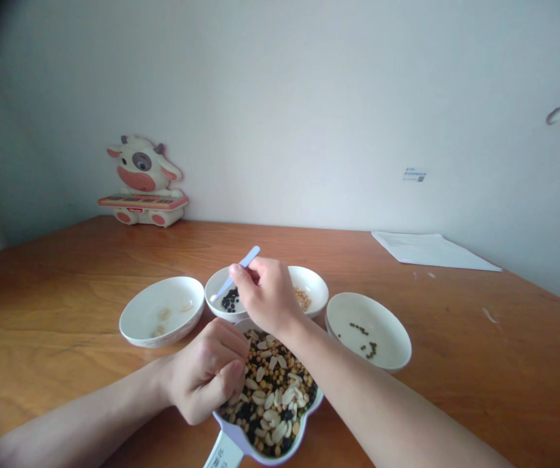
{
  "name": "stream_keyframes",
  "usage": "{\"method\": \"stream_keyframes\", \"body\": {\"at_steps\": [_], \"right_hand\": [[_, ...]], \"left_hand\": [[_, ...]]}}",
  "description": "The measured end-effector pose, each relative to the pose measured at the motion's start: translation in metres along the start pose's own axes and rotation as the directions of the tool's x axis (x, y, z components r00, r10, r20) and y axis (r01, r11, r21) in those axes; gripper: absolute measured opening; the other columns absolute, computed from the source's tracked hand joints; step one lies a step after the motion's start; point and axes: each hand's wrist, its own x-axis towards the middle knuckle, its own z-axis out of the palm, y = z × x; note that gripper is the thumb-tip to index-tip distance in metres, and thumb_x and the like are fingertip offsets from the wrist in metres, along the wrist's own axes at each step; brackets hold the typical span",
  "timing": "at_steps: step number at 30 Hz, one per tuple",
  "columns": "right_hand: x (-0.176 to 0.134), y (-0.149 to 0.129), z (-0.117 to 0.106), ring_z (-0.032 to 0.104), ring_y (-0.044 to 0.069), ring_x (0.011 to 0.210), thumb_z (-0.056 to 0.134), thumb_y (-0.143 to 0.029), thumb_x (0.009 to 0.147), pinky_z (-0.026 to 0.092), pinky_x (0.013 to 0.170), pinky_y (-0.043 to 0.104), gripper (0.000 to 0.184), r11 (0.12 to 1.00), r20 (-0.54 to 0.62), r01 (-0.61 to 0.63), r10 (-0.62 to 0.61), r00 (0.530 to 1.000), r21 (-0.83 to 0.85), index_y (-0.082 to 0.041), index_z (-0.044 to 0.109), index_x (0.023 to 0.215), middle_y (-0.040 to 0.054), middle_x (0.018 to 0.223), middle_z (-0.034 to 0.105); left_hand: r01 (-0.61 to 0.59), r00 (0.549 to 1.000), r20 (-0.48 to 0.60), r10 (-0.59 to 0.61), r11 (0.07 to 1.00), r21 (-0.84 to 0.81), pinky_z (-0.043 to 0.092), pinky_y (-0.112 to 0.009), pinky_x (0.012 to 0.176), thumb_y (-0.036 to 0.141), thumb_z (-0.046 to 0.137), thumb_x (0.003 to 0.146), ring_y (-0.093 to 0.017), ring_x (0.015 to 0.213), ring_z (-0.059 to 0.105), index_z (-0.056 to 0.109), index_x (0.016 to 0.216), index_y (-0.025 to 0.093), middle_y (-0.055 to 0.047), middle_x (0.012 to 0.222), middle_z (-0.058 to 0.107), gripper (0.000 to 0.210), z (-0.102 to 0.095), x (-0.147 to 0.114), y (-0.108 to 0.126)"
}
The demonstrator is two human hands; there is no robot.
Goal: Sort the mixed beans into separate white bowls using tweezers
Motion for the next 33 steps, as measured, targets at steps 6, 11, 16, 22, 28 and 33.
{"method": "stream_keyframes", "body": {"at_steps": [6,11,16,22,28,33], "right_hand": [[0.031,-0.011,0.042,0.045,0.008,0.043,0.055,-0.029,0.091,0.03,0.047,0.021,0.042,0.995,0.196,0.026,-0.006,0.981,-0.1,-0.016,0.049,0.052,-0.0033,0.044,0.051],[0.02,-0.002,0.024,0.046,0.009,0.045,0.054,-0.036,0.093,0.03,0.048,0.022,0.04,0.99,0.129,0.041,-0.023,0.991,-0.136,-0.016,0.051,0.057,-0.0019,0.049,0.054],[-0.022,0.012,-0.021,0.045,0.011,0.048,0.051,-0.034,0.093,0.032,0.05,0.025,0.038,0.953,-0.064,0.166,-0.187,0.98,-0.252,-0.017,0.05,0.059,-0.0008,0.05,0.05],[-0.046,0.02,-0.036,0.05,0.013,0.053,0.049,-0.023,0.091,0.034,0.055,0.026,0.026,0.896,0.161,0.327,-0.29,0.943,-0.302,-0.015,0.06,0.069,0.0014,0.056,0.055],[-0.042,0.025,-0.034,0.043,0.012,0.049,0.051,-0.022,0.086,0.029,0.052,0.027,0.031,0.886,0.278,0.278,-0.179,0.944,-0.372,-0.017,0.048,0.056,0.0001,0.05,0.05],[-0.043,0.023,-0.038,0.04,0.011,0.048,0.05,-0.025,0.084,0.028,0.051,0.026,0.031,0.935,0.219,0.251,-0.198,0.955,-0.249,-0.018,0.042,0.055,-0.0012,0.048,0.044]], "left_hand": [[0.011,1.0,0.01,-0.011,1.0,0.018,0.031,-0.03,0.043,0.018,0.031,0.087,-0.012,0.038,0.035,0.022,0.05,0.022,-0.003,0.04,0.046,0.038,0.0,-0.002,-0.001],[-0.002,1.0,-0.025,0.002,1.0,0.0,0.029,-0.029,0.042,0.016,0.034,0.084,-0.012,0.038,0.034,0.018,0.053,0.022,-0.002,0.04,0.044,0.035,-0.001,-0.002,-0.001],[-0.008,0.999,-0.048,0.007,1.0,-0.021,0.028,-0.028,0.042,0.015,0.036,0.083,-0.011,0.038,0.033,0.021,0.051,0.021,-0.001,0.04,0.043,0.036,-0.001,-0.002,-0.002],[-0.016,0.992,-0.126,0.014,1.0,-0.021,0.033,-0.028,0.048,0.021,0.026,0.096,-0.012,0.042,0.04,0.046,0.051,0.017,-0.004,0.044,0.049,0.049,-0.004,-0.001,0.001],[0.064,0.968,-0.244,-0.067,0.998,-0.021,0.031,-0.027,0.05,0.023,0.028,0.098,-0.011,0.045,0.039,0.05,0.053,0.014,-0.003,0.046,0.047,0.052,-0.008,-0.001,-0.001],[0.053,0.975,-0.214,-0.058,0.998,-0.031,0.031,-0.026,0.049,0.022,0.028,0.098,-0.011,0.046,0.04,0.051,0.053,0.014,-0.003,0.045,0.047,0.051,-0.007,-0.002,-0.003]]}}
